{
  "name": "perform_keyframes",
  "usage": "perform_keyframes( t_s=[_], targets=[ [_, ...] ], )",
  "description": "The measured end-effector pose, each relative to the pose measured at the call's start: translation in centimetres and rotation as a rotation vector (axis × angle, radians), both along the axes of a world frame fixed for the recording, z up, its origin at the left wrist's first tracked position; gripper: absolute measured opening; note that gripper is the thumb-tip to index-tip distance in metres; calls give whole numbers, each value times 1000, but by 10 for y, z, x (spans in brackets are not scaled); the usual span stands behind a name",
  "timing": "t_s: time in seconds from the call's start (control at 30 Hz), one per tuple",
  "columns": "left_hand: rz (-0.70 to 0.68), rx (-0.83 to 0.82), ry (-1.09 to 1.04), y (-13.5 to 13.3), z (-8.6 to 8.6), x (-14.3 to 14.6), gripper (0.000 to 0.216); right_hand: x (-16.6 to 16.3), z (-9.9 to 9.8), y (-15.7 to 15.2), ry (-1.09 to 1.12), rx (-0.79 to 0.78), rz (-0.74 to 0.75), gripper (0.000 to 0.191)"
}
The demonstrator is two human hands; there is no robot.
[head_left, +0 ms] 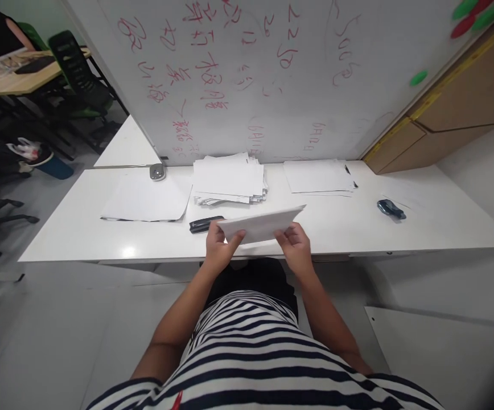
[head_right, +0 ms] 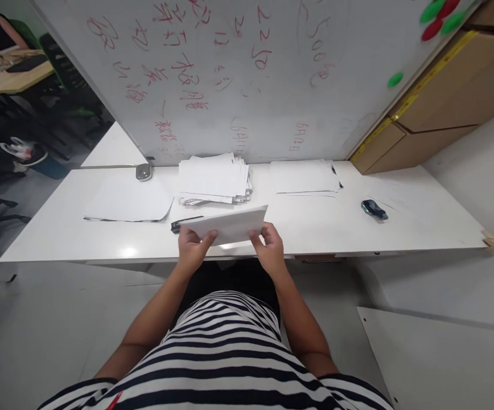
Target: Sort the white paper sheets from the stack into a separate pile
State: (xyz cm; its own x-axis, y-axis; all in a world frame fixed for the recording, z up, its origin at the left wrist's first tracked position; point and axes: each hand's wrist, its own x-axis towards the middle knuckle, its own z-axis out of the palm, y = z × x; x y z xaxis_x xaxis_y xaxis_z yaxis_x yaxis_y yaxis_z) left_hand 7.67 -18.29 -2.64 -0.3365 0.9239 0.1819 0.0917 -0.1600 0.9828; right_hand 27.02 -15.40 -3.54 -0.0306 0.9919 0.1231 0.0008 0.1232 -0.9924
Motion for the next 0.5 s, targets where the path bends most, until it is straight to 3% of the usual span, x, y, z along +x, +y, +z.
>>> perform_keyframes(
  t_s=[0.13, 0.23, 0.33, 0.5],
  targets=[
    [-41, -55, -57, -1, -11, 6, 50, -17, -19, -7, 30, -46, -82, 29],
    [-67, -31, -132, 1, -11, 2, 61, -20, -23, -12, 21, -12, -150, 31],
    [-169, -125, -187, 7, -11, -6, 71, -21, -29, -14, -23, -1, -187, 31],
    [-291, -358, -147, 8, -10, -10, 47, -23, -46, -17, -141, 35, -286, 34]
  ],
)
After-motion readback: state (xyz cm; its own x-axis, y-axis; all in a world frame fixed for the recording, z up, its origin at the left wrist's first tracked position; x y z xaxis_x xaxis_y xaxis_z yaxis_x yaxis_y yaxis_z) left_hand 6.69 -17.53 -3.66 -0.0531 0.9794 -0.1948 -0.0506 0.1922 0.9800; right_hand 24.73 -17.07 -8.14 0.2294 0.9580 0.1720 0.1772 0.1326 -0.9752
